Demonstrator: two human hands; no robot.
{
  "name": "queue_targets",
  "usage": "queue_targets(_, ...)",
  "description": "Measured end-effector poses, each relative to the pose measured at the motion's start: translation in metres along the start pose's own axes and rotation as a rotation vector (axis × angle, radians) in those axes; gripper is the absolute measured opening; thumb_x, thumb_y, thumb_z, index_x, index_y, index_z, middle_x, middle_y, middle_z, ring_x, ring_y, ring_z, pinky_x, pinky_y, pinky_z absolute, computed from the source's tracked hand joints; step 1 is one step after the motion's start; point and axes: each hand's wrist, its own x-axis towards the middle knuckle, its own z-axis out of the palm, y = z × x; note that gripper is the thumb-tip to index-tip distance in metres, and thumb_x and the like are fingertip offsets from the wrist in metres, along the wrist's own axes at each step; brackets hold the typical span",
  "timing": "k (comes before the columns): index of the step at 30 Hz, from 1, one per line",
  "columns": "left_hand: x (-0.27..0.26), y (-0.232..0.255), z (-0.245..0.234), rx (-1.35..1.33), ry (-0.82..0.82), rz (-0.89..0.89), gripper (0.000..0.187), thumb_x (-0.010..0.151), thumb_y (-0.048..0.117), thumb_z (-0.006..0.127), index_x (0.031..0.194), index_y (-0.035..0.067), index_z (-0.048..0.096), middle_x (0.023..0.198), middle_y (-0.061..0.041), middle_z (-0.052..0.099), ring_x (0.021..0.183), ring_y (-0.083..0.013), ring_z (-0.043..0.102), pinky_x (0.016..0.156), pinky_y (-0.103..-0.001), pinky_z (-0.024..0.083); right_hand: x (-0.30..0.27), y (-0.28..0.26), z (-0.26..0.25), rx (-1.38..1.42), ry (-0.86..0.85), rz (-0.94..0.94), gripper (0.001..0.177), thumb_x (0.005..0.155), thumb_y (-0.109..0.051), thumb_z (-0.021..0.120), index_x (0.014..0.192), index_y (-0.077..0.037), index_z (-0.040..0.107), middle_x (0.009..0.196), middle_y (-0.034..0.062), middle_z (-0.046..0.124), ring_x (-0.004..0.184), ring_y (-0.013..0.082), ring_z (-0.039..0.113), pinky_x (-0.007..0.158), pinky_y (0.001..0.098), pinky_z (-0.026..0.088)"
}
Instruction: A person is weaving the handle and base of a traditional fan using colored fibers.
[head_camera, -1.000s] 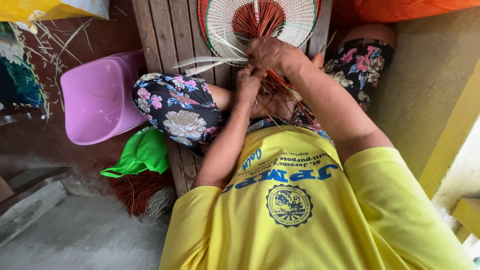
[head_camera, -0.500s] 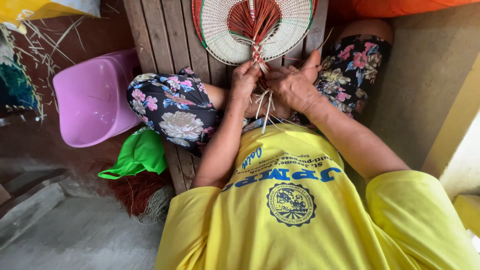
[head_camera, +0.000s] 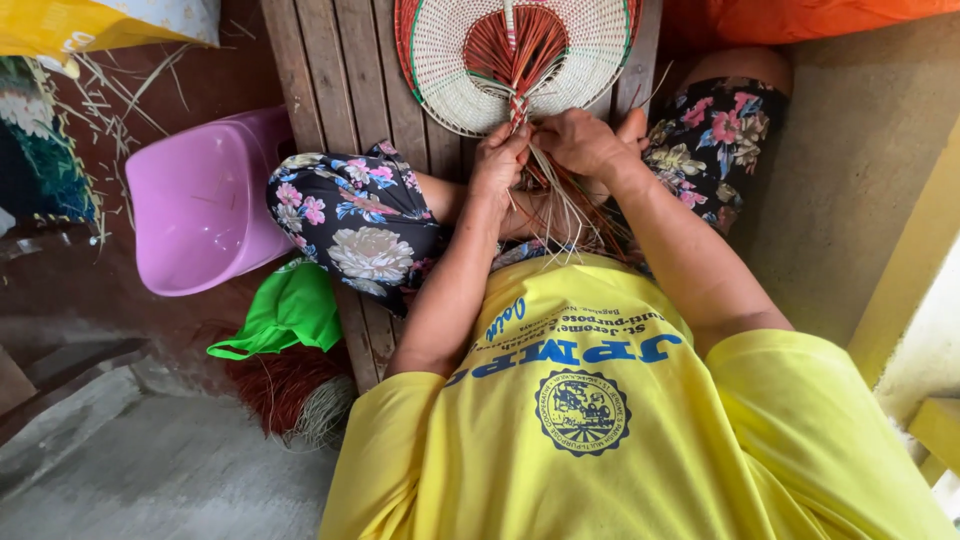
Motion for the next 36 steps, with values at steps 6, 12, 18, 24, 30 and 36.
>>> queue_targets(6, 0.000, -0.004, -0.008, -0.013, -0.147, -0.054, 0.022, 0.095, 0.038, 0.068, 0.103, 0.018, 0.070, 0.062, 0.005, 0.049, 0.050, -0.0030, 0.030, 0.043, -0.021, 0.014, -0.028, -0.048, -0.067, 0.426, -0.257, 0.148, 0.035, 0.098, -0.026, 0.061, 0.132, -0.016, 0.067, 0.127, 0.0064, 0.072, 0.122, 0.0256, 0.061, 0.114, 0.0449, 0.035)
queue_targets(12, 0.010, -0.024, -0.011, 0.238, -0.065, 0.270, 0.013, 0.099, 0.027, 0.060, 0.098, 0.015, 0.065, 0.065, 0.004, 0.054, 0.060, -0.0077, 0.046, 0.060, -0.026, 0.039, -0.020, -0.044, -0.060, 0.456, -0.214, 0.148, 0.025, 0.088, -0.023, 0.064, 0.109, -0.014, 0.075, 0.104, 0.0008, 0.075, 0.100, 0.0197, 0.061, 0.095, 0.0344, 0.040)
queue_targets(18, 0.008, -0.014, -0.012, 0.323, -0.060, 0.149, 0.025, 0.097, 0.036, 0.061, 0.106, 0.014, 0.066, 0.068, 0.002, 0.059, 0.065, -0.0114, 0.052, 0.069, -0.028, 0.041, -0.023, -0.043, -0.066, 0.401, -0.217, 0.155, 0.028, 0.085, -0.032, 0.056, 0.104, -0.019, 0.072, 0.096, 0.0026, 0.066, 0.095, 0.0218, 0.055, 0.089, 0.0396, 0.037)
queue_targets(24, 0.005, -0.012, -0.009, 0.288, -0.062, 0.170, 0.023, 0.096, 0.041, 0.062, 0.099, 0.018, 0.066, 0.068, 0.002, 0.059, 0.066, -0.0106, 0.053, 0.070, -0.028, 0.040, -0.001, -0.022, -0.029, 0.180, -0.114, -0.102, 0.029, 0.096, -0.023, 0.048, 0.117, -0.016, 0.067, 0.100, 0.0162, 0.073, 0.083, 0.0413, 0.067, 0.072, 0.0504, 0.048)
queue_targets(30, 0.016, -0.029, 0.001, 0.195, 0.155, 0.188, 0.015, 0.090, 0.032, 0.073, 0.081, 0.020, 0.077, 0.050, -0.004, 0.061, 0.049, -0.0132, 0.054, 0.046, -0.025, 0.042, 0.008, 0.011, 0.045, -0.315, 0.346, -0.249, 0.029, 0.095, -0.040, 0.057, 0.097, -0.014, 0.071, 0.074, 0.0173, 0.071, 0.072, 0.0414, 0.075, 0.064, 0.0542, 0.061)
queue_targets(36, 0.020, -0.033, -0.006, 0.210, 0.126, 0.154, 0.019, 0.090, 0.035, 0.073, 0.084, 0.019, 0.076, 0.052, -0.006, 0.062, 0.047, -0.0140, 0.055, 0.042, -0.023, 0.041, -0.002, 0.019, 0.025, -0.113, 0.151, -0.196, 0.043, 0.097, -0.043, 0.055, 0.115, -0.009, 0.074, 0.098, 0.0235, 0.075, 0.097, 0.0471, 0.072, 0.086, 0.0584, 0.058)
